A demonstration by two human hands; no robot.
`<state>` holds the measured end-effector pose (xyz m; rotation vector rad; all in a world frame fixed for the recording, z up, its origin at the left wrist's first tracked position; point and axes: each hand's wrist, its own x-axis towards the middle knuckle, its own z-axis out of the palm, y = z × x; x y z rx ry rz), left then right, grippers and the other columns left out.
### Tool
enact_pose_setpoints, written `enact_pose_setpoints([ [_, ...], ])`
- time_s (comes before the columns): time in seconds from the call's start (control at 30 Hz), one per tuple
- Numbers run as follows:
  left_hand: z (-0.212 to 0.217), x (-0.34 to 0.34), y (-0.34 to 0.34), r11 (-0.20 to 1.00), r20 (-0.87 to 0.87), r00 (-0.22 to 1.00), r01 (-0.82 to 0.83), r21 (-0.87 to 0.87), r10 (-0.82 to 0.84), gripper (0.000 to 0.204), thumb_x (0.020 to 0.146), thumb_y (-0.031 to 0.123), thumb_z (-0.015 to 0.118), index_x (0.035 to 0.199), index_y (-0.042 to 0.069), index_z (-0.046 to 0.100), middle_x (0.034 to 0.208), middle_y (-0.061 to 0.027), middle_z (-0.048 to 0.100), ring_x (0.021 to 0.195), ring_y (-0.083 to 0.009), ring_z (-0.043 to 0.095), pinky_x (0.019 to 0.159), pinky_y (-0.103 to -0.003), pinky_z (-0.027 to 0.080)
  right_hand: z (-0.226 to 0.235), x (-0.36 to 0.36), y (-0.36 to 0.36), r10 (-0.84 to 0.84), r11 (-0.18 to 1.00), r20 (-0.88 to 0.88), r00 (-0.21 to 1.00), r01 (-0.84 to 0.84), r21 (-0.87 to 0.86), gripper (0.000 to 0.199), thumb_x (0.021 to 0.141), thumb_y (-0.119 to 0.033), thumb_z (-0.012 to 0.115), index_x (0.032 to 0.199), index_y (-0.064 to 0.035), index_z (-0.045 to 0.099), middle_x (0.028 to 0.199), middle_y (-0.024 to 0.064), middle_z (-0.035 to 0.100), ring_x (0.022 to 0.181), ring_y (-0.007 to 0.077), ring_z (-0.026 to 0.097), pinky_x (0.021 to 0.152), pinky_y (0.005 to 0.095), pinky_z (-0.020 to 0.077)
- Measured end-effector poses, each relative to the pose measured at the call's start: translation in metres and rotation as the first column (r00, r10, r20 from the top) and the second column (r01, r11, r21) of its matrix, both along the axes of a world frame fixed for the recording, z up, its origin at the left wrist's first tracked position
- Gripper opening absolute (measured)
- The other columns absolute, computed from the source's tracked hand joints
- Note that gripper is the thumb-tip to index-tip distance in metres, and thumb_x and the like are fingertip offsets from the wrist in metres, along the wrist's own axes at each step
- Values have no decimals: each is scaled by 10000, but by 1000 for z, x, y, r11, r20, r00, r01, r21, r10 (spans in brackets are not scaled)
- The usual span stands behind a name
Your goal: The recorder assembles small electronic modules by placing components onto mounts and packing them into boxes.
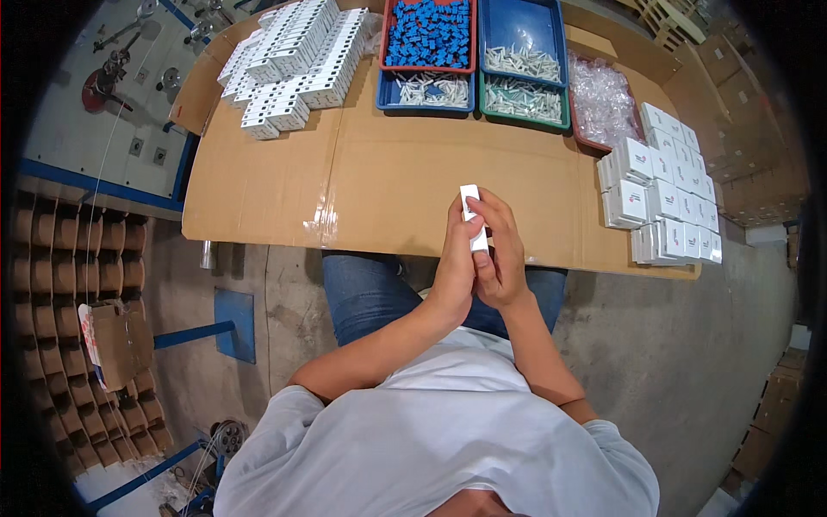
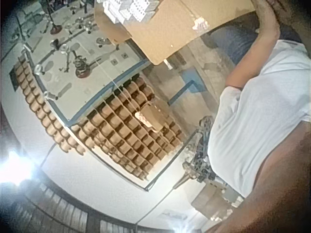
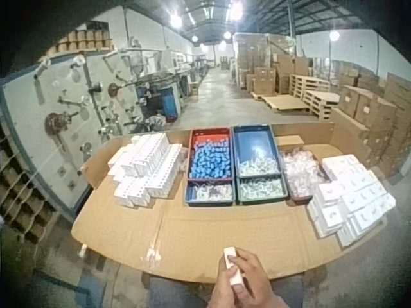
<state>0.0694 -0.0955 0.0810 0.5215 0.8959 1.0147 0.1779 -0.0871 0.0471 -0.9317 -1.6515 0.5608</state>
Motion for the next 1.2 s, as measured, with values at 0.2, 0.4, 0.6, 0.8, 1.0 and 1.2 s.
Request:
enact_pose_setpoints([
  [0.2,-6,19,20,998,43,999,9,-61,-6,646,1001,366,474,1584,136,315,1313,-40,494,1120,-132,511,944,-280,445,-12,14,16,-39,999,-51,998,38,-22,626,1019,-480,497,1399,15,550,1440,307,495,1283,457,525,1074,499,430],
  [0.4,-18,43,30,995,23,1000,16,-101,-14,466,1019,469,489,1334,127,513,1078,-13,589,989,-116,603,845,-282,500,-25,29,20,-124,991,-85,989,120,-54,615,1046,-491,454,1401,1,549,1448,298,487,1295,450,515,1082,497,421],
  [0.6,-19,64,37,998,-8,1000,25,-61,-26,437,1014,441,491,1287,104,541,1064,-15,585,968,-111,592,825,-277,488,-24,47,22,-193,981,-33,981,192,-34,578,1072,-473,419,1389,-9,553,1442,300,488,1267,449,520,1064,510,422],
  [0.8,-21,67,40,996,19,997,72,-51,-71,421,1014,430,483,1260,96,552,1070,-23,584,966,-118,589,820,-276,486,-24,53,21,-245,970,25,969,245,1,580,1090,-459,373,1383,8,552,1445,304,501,1280,445,525,1079,501,417],
  [1.0,-17,52,42,997,34,999,-8,-82,11,492,1002,367,468,1381,55,491,1140,-40,561,1021,-123,558,861,-265,474,-20,35,28,-191,981,10,981,191,-17,557,1087,-444,385,1365,0,575,1426,306,515,1238,459,543,1048,512,435],
  [1.2,-17,19,48,991,65,989,-128,-41,130,567,999,291,460,1492,9,448,1195,-52,554,1068,-121,527,919,-249,450,-22,2,45,-73,997,11,997,73,-4,564,1088,-448,383,1357,4,583,1423,300,527,1229,453,553,1044,502,437],
])
